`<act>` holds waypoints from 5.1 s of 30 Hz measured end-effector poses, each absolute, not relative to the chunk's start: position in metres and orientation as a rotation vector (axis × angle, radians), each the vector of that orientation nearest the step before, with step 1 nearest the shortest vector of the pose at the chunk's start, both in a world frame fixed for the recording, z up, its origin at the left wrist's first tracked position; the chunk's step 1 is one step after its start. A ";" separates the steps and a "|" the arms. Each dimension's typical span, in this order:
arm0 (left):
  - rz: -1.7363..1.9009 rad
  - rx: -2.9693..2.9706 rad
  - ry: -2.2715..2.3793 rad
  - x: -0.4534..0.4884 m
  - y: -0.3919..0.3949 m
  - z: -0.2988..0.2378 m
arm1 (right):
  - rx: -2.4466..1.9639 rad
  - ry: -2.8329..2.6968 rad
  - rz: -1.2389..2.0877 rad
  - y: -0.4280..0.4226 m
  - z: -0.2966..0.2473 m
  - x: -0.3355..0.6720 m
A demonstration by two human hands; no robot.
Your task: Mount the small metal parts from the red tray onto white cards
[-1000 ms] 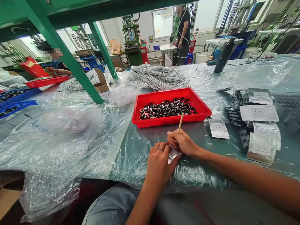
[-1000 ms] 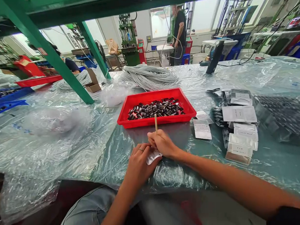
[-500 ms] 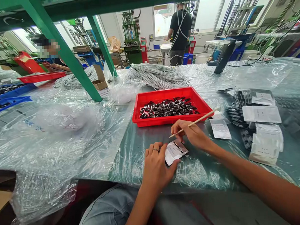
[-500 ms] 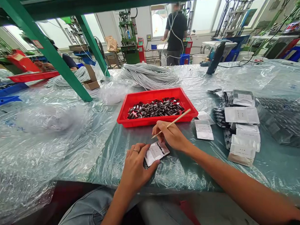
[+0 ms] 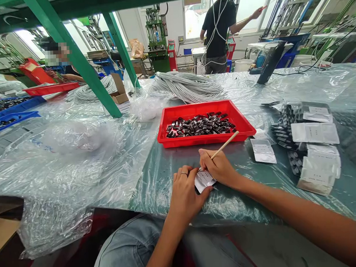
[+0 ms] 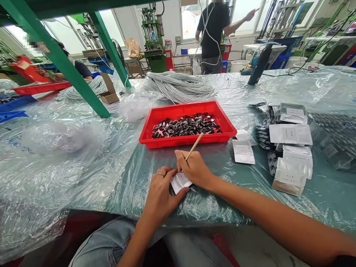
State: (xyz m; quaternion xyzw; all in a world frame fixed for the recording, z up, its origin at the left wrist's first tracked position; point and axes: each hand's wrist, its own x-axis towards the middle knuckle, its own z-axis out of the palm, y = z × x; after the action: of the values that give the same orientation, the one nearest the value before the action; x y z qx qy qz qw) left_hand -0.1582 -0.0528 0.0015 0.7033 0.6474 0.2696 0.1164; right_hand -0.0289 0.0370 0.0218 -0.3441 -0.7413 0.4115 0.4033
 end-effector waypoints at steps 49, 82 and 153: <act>0.828 2.018 1.884 -0.166 -0.056 -0.001 | -0.843 -1.962 1.213 0.023 0.026 -0.031; 1.776 0.908 1.321 -0.195 -0.020 0.044 | -0.834 -2.586 0.470 0.075 0.066 0.046; 1.786 1.199 1.438 -0.206 0.136 0.049 | -1.032 -2.079 0.661 0.169 0.056 -0.038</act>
State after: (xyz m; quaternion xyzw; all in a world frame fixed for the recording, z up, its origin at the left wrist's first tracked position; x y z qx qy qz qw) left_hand -0.2056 0.1362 0.0490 0.4456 0.5346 0.6639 0.2737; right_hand -0.0380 0.1685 0.0563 -0.3995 -0.8051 0.2558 0.3561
